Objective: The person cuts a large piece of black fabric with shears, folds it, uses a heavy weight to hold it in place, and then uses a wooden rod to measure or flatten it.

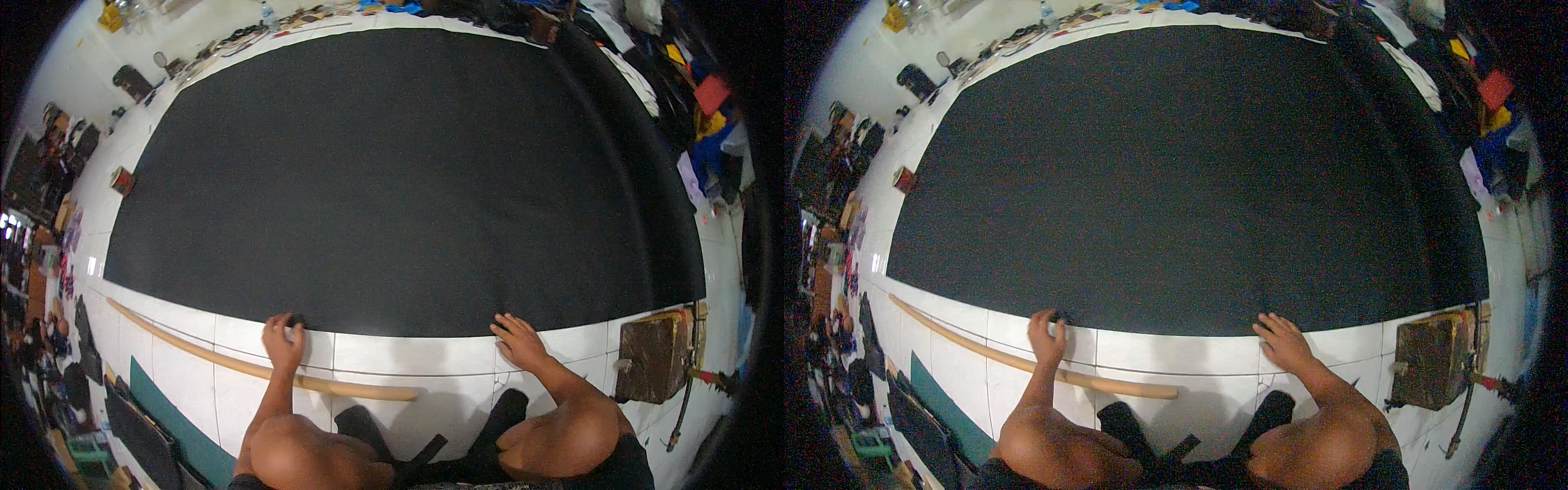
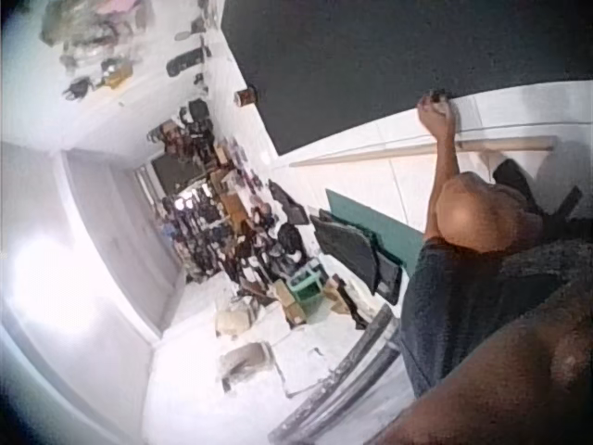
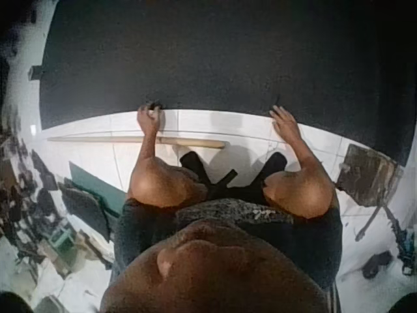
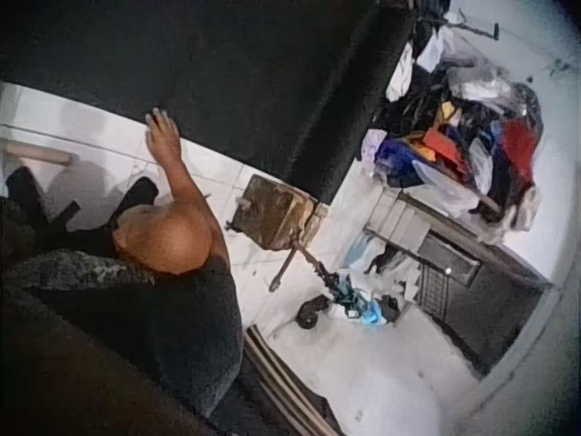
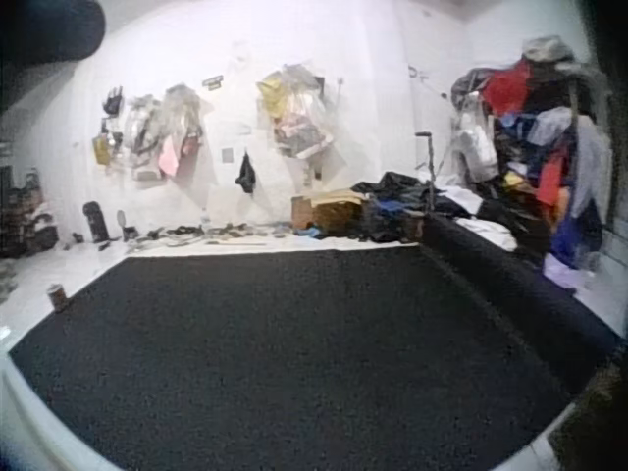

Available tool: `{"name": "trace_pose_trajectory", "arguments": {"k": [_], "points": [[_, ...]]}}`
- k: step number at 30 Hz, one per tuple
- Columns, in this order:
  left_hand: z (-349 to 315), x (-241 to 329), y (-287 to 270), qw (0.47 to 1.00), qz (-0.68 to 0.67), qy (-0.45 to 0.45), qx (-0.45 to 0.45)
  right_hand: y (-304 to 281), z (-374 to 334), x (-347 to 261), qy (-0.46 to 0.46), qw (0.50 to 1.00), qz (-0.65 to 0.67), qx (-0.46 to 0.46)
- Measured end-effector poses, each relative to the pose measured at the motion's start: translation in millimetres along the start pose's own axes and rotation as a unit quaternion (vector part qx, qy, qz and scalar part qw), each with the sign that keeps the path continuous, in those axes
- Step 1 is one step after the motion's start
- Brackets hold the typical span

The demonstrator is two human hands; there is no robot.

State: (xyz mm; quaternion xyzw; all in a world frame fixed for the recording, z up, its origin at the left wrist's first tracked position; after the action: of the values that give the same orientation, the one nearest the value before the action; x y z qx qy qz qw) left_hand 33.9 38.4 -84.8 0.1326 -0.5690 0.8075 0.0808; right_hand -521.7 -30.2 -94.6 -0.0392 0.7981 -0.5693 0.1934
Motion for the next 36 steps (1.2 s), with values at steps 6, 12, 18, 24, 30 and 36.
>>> {"name": "trace_pose_trajectory", "arguments": {"k": [6,12,18,24,30,36], "points": [[-71.3,-75.9,-31.2,0.860,0.125,-0.482,0.113,-37.2,-2.4,17.5,-0.049,0.994,-0.092,-0.028],[-118.9,-122.2,-38.8,0.825,-0.019,-0.526,0.209,-141.7,51.6,-106.1,-0.175,0.963,-0.157,-0.135],[-38.2,-47.2,-5.8,0.793,-0.217,-0.421,0.383,-83.8,61.7,-271.4,-0.228,0.956,-0.065,-0.172],[52.3,-98.3,8.7,0.870,-0.280,-0.292,0.282,-24.6,114.2,-307.4,-0.077,0.996,0.019,-0.029],[80.4,-118.7,13.0,0.967,0.178,-0.179,0.022,-16.0,150.7,-252.4,-0.049,0.999,-0.017,-0.008],[75.7,-120.9,32.2,0.972,0.111,-0.204,-0.024,-14.2,185.4,-232.3,-0.011,0.998,-0.061,0.017]]}}
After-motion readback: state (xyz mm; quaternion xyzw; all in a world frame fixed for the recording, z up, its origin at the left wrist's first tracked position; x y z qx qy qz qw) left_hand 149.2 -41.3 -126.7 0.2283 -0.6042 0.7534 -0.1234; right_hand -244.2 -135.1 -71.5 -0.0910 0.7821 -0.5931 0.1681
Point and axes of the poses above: each hand's wrist, its own z-axis towards the middle knuckle, its own y-axis out of the palm, x = y × z, the point moved 5 cm from there along z, towards the middle knuckle, and after that the axes turned 15 degrees about y, right-handed, at the moved point
